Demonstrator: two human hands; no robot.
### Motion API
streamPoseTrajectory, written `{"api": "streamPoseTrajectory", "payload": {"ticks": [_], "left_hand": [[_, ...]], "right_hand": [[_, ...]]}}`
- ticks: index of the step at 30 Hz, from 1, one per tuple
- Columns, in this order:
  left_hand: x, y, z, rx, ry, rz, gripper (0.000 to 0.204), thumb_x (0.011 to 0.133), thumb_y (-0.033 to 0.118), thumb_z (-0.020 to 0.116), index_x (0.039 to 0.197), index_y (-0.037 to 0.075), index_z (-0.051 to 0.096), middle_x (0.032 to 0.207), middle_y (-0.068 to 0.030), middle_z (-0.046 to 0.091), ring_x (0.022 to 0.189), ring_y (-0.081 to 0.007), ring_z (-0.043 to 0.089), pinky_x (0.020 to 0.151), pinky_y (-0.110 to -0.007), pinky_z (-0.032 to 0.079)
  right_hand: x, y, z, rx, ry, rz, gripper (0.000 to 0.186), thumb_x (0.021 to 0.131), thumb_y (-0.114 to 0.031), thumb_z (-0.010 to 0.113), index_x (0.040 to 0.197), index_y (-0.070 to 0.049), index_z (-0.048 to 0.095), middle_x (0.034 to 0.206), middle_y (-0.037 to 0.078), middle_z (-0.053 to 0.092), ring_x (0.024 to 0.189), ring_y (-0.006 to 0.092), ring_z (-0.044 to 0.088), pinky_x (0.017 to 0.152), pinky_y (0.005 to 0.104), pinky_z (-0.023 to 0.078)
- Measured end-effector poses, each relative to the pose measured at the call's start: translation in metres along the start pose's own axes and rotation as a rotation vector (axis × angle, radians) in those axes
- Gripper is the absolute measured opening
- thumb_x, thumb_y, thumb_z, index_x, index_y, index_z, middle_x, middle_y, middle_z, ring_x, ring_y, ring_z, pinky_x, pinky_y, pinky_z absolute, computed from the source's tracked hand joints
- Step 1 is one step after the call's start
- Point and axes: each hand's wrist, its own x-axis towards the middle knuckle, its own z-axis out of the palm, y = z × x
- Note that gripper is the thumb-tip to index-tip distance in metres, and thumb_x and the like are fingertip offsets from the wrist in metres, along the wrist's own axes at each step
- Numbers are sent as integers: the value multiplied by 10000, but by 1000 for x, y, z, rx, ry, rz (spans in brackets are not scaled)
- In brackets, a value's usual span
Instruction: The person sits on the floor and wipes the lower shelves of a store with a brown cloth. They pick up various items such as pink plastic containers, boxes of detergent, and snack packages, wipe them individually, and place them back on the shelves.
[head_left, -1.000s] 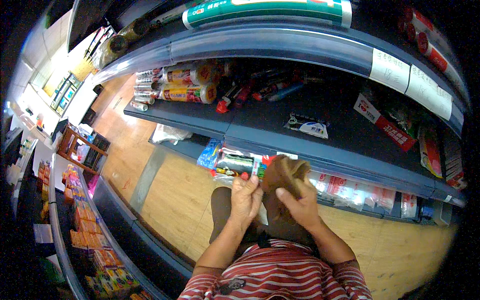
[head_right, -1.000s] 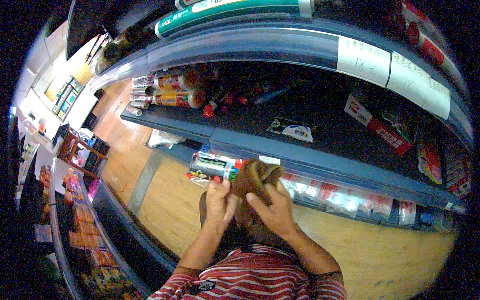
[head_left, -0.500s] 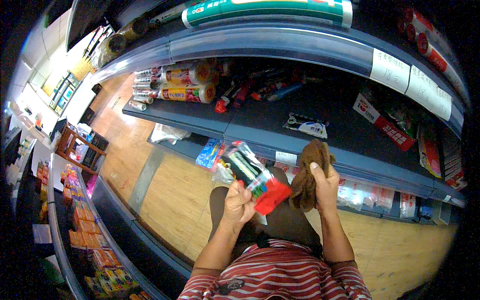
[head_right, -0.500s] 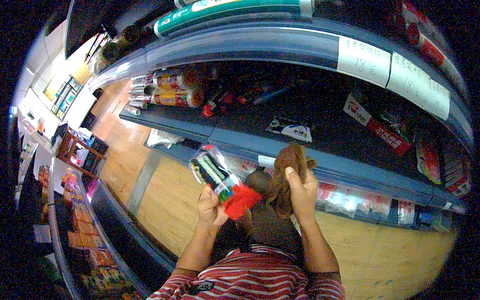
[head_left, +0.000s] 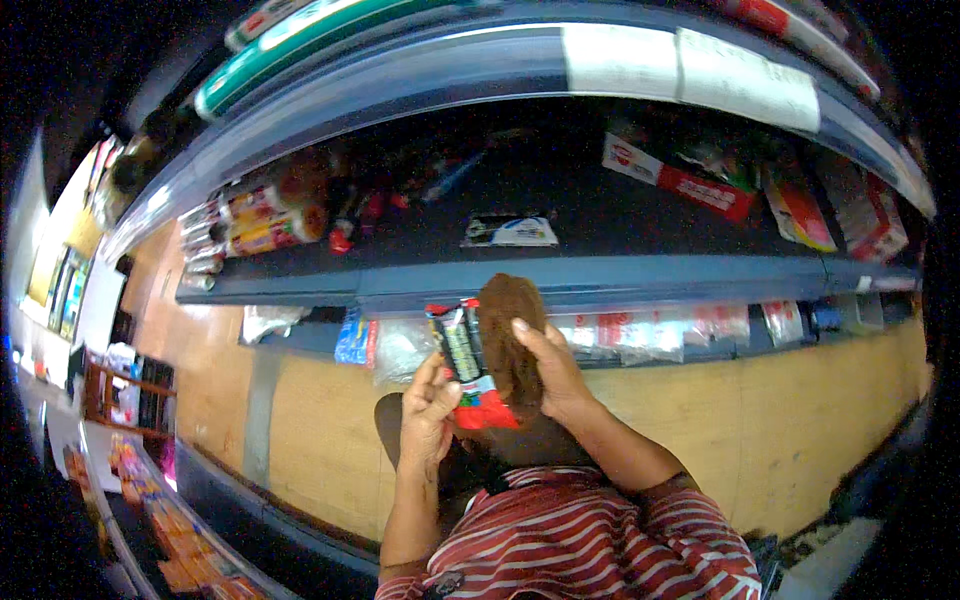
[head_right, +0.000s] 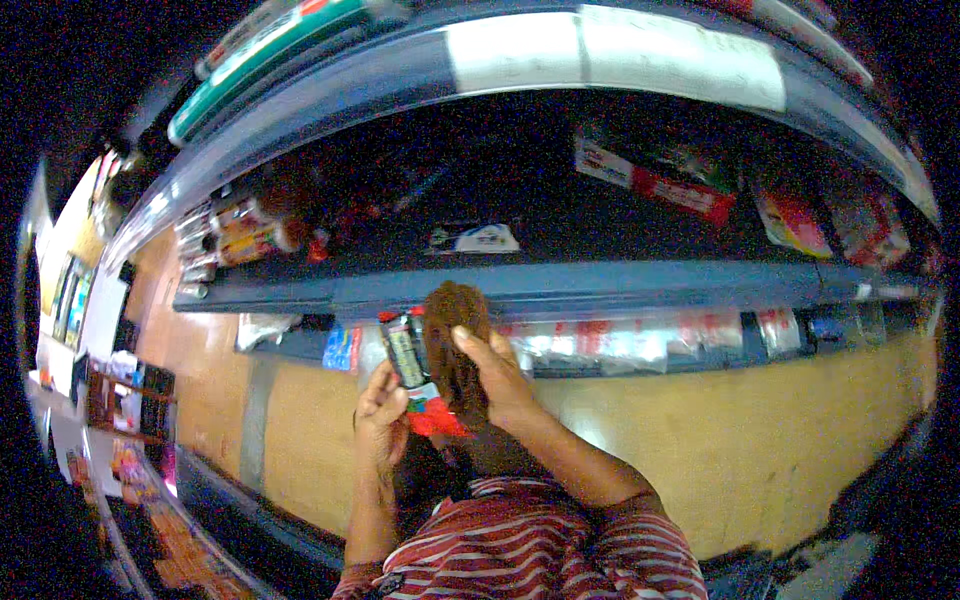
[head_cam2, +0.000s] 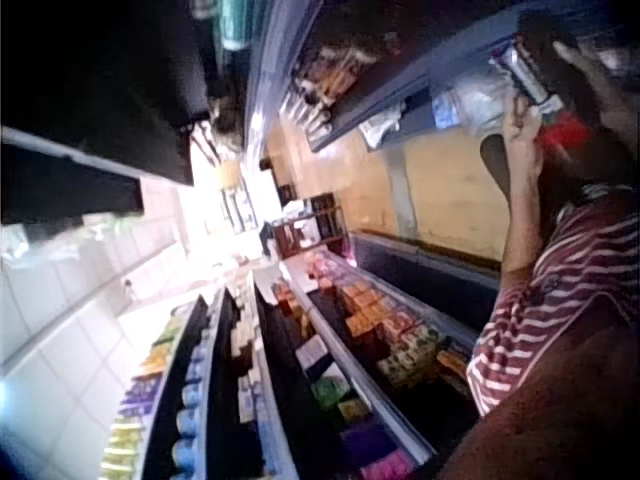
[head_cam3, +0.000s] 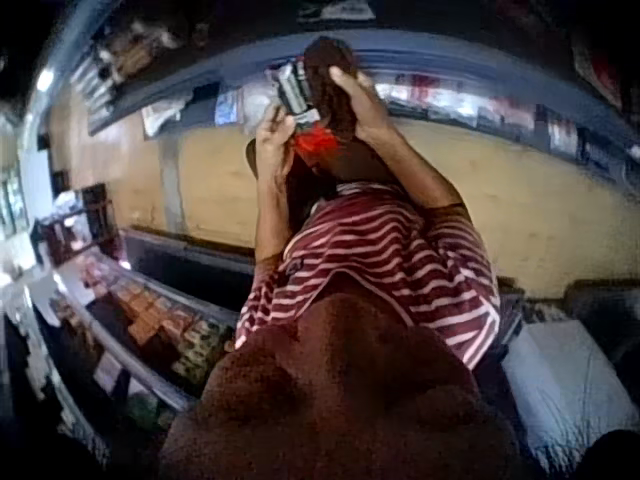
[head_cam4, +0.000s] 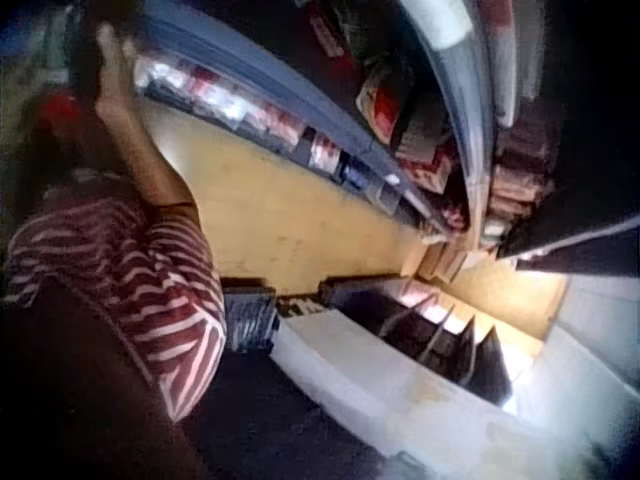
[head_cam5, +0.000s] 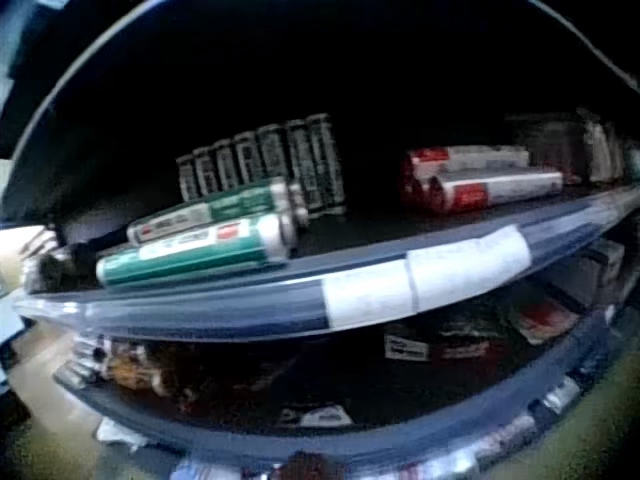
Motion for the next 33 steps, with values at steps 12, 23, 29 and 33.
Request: {"api": "streamPoseTrajectory", "payload": {"ticks": [12, 23, 29, 33], "left_hand": [[-3, -18, 10, 392, -15, 123, 701, 694, 370, 599, 1193, -8, 286, 1107, -93, 399, 979, -170, 411, 833, -287, 328], [-13, -17, 26, 163, -39, 25, 602, 677, 169, 527, 1194, 2, 267, 1025, -93, 456, 888, -178, 475, 776, -282, 378], [-13, -20, 17, 208, 42, 143, 575, 691, 180, 506, 1185, -4, 279, 1021, -100, 454, 893, -181, 477, 776, -291, 387], [-5, -15, 14, 277, 148, 270, 569, 705, 191, 485, 1193, -7, 270, 1013, -113, 448, 871, -186, 481, 766, -292, 395]], "right_hand": [[-8, -3, 4, 68, -119, -85, 274, 795, -195, 489, 1005, -20, 469, 888, 49, 544, 768, 116, 530, 674, 252, 442], [-8, -2, -1, 64, -137, -188, 271, 811, -168, 464, 1028, -5, 471, 915, 56, 542, 792, 104, 523, 692, 239, 435], [-5, 9, 1, -46, -123, -192, 267, 816, -221, 445, 983, -19, 497, 822, 12, 537, 722, 89, 499, 651, 241, 420], [-7, 28, 1, -102, -165, -85, 254, 818, -213, 441, 977, -23, 499, 793, 6, 538, 688, 85, 490, 621, 237, 415]]}}
